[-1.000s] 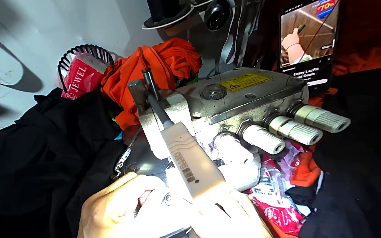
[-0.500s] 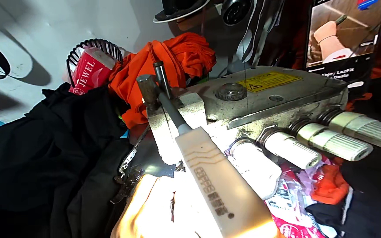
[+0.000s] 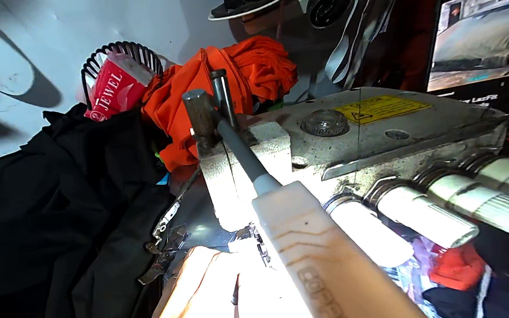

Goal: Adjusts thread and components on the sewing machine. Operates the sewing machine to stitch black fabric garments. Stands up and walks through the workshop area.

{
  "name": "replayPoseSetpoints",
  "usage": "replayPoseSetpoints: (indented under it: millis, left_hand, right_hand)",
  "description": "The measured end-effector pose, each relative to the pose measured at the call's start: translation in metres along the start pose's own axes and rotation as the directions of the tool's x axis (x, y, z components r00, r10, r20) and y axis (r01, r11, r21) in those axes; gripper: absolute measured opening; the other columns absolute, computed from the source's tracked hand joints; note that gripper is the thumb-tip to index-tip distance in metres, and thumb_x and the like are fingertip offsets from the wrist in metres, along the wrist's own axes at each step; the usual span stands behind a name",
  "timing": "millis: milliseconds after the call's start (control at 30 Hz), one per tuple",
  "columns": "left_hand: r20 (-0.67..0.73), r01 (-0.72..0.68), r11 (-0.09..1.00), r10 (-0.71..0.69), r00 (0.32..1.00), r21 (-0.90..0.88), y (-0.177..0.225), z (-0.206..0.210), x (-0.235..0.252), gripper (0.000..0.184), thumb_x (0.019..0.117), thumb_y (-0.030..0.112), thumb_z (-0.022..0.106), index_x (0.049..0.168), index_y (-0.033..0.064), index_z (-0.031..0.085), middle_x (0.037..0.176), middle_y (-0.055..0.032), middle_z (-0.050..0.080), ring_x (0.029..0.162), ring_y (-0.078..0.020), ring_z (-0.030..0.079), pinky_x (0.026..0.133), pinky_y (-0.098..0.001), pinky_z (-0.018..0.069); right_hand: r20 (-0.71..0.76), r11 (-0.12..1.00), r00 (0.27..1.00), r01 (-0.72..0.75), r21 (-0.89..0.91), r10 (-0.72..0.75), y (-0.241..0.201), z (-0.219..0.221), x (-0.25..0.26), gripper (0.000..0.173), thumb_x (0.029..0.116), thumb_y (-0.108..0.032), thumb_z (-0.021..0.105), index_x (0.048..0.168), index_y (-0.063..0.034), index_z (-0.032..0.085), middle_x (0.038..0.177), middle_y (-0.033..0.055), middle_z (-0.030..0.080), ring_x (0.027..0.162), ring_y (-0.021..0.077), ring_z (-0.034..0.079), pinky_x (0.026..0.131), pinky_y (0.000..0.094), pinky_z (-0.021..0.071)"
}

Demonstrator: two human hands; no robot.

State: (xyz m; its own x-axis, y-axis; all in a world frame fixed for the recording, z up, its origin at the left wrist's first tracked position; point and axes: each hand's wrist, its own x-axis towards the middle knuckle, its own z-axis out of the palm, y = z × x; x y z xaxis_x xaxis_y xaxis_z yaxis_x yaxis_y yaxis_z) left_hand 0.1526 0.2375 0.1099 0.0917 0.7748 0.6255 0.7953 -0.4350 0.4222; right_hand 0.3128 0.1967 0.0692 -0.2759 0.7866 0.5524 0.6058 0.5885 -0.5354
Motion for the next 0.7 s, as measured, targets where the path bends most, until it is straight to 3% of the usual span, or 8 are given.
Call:
replayPoseSetpoints:
  millis: [100,200,333,700]
  left_hand:
    - [0.006,0.026,0.999,-0.026,1.0,0.024,0.003,0.002,0.001,0.013,0.0867,0.011,0.069,0.08,0.0024,0.076,0.074,-0.0074,0.066,0.067,-0.0063,0.059,0.06,-0.0163,0.0455]
    - [0.0,0.041,0.998,-0.041,0.999,0.044,0.004,0.004,0.001,0.013,0.0863,0.012,0.069,0.08,0.0034,0.077,0.073,-0.0062,0.066,0.066,-0.0068,0.06,0.059,-0.0168,0.046]
    - [0.01,0.037,0.998,-0.038,0.999,0.042,0.003,0.004,0.002,0.014,0.0856,0.013,0.068,0.08,0.0043,0.077,0.074,-0.0057,0.067,0.067,-0.0074,0.06,0.06,-0.0186,0.046]
    - [-0.006,0.025,0.999,-0.024,1.0,0.045,0.001,0.006,0.0,0.018,0.0873,0.015,0.066,0.076,0.0044,0.075,0.071,-0.0077,0.068,0.065,-0.013,0.062,0.064,-0.0263,0.0495]
  right_hand:
    - [0.059,1.0,0.998,-0.022,-0.017,0.023,-0.009,-0.004,0.004,0.03,0.1054,-0.015,0.053,0.127,-0.0067,0.071,0.134,0.0098,0.068,0.131,0.0266,0.058,0.107,0.036,0.0431]
    - [-0.019,0.999,1.0,-0.001,-0.037,0.0,-0.004,0.005,-0.003,0.028,0.1054,-0.017,0.053,0.126,-0.0108,0.071,0.134,0.0097,0.069,0.128,0.0273,0.061,0.104,0.0393,0.0454]
    - [0.041,0.999,0.999,-0.033,-0.031,0.035,-0.014,0.0,0.001,0.027,0.1057,-0.015,0.054,0.123,-0.0039,0.072,0.133,0.0115,0.068,0.128,0.0263,0.06,0.107,0.036,0.0436]
    - [-0.006,0.999,0.999,-0.034,-0.018,0.034,-0.01,0.005,-0.004,0.027,0.1053,-0.014,0.054,0.125,-0.0061,0.071,0.134,0.0101,0.069,0.128,0.0252,0.06,0.107,0.0367,0.0431]
